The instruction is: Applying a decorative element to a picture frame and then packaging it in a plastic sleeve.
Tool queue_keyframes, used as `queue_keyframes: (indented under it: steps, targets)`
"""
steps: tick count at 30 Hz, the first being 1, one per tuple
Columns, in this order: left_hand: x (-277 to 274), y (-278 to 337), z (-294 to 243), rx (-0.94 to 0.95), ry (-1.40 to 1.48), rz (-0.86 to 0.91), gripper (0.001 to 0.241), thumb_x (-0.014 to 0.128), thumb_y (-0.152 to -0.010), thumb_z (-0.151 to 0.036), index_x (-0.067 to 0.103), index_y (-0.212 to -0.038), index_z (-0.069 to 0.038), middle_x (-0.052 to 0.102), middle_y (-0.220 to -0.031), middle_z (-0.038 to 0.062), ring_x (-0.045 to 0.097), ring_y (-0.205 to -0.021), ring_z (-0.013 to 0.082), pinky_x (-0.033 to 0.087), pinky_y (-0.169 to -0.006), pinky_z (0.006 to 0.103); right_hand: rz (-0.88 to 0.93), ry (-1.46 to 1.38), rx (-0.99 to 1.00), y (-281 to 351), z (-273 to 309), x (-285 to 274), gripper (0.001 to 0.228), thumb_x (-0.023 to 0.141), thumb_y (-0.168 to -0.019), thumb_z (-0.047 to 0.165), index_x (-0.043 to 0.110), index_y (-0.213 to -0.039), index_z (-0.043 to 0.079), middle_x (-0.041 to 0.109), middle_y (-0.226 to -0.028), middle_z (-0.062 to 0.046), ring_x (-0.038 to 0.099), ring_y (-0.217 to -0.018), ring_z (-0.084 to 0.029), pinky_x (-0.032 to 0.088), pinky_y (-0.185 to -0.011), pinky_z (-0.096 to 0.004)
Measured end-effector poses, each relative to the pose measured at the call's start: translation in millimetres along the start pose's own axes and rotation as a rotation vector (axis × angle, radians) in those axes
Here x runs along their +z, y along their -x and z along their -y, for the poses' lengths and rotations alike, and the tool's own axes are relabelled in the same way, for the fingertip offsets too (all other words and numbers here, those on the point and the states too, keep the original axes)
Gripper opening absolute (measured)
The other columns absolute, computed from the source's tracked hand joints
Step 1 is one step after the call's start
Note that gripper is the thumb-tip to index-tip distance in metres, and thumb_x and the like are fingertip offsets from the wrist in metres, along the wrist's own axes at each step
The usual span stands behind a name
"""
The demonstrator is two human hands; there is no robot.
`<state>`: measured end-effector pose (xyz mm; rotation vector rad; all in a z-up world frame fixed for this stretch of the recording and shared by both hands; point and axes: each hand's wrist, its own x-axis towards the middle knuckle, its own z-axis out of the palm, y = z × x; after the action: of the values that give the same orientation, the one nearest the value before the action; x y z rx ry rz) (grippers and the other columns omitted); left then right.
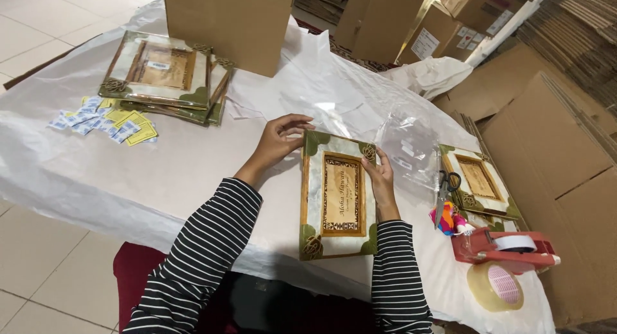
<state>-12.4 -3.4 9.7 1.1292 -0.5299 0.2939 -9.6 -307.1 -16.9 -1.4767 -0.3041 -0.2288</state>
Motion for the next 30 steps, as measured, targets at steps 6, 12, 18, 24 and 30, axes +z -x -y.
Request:
queue_keyframes:
  steps: [6, 12, 18, 24, 30]
  targets:
    - [-1.6, -0.2, -1.8, -0.093, -0.064, 0.029, 0.049, 0.068, -0.079, 0.006, 0.07, -0.127, -0.005, 0.072, -0.11, 0.019, 0.069, -0.101, 0.0234, 0.061, -0.087, 0.0387, -0.002, 0.009, 0.013, -7.6, -12.2, -2.4, 0.064, 0.077, -0.09, 0.012, 0.045, -0.145, 0.007, 0.07, -0.124, -0.011, 0.067, -0.114, -0.013, 0.049, -0.107, -0.03]
    - [-7.3, -2.8, 3.5, -0.338, -0.096, -0.112, 0.038, 0.058, -0.087, -0.005, 0.073, -0.122, -0.006, 0.073, -0.111, 0.011, 0.069, -0.089, 0.0145, 0.061, -0.08, 0.0287, 0.004, -0.021, 0.018, -8.2, -21.0, -3.4, 0.07, 0.078, -0.089, 0.007, 0.041, -0.148, 0.006, 0.071, -0.119, -0.012, 0.068, -0.111, -0.015, 0.052, -0.104, -0.03]
    - [-11.8, -2.8, 0.9, -0.42, 0.121, -0.178, 0.044, 0.063, -0.088, -0.024, 0.069, -0.126, -0.003, 0.07, -0.112, 0.012, 0.068, -0.079, 0.0125, 0.065, -0.073, 0.0288, -0.017, 0.01, 0.016, -1.5, -5.2, 7.2, 0.075, 0.079, -0.089, 0.007, 0.038, -0.152, 0.008, 0.072, -0.118, -0.017, 0.069, -0.111, -0.02, 0.053, -0.103, -0.033]
    - [-10.8, -1.9, 5.7, -0.409, 0.131, -0.188, 0.044, 0.069, -0.085, -0.009, 0.066, -0.126, 0.003, 0.071, -0.108, 0.011, 0.071, -0.077, 0.013, 0.067, -0.073, 0.0294, -0.025, -0.005, 0.031, 2.0, 1.8, 12.3, 0.075, 0.079, -0.089, 0.008, 0.038, -0.152, 0.008, 0.069, -0.122, -0.022, 0.066, -0.115, -0.025, 0.053, -0.104, -0.036]
    - [-15.0, -4.3, 7.0, -0.474, 0.197, -0.187, 0.05, 0.064, -0.08, -0.013, 0.065, -0.128, 0.002, 0.069, -0.102, 0.004, 0.072, -0.073, 0.0126, 0.068, -0.065, 0.0305, -0.046, -0.036, 0.028, 4.0, 11.0, 15.2, 0.079, 0.08, -0.088, 0.008, 0.036, -0.153, 0.006, 0.068, -0.124, -0.022, 0.066, -0.116, -0.024, 0.052, -0.105, -0.035]
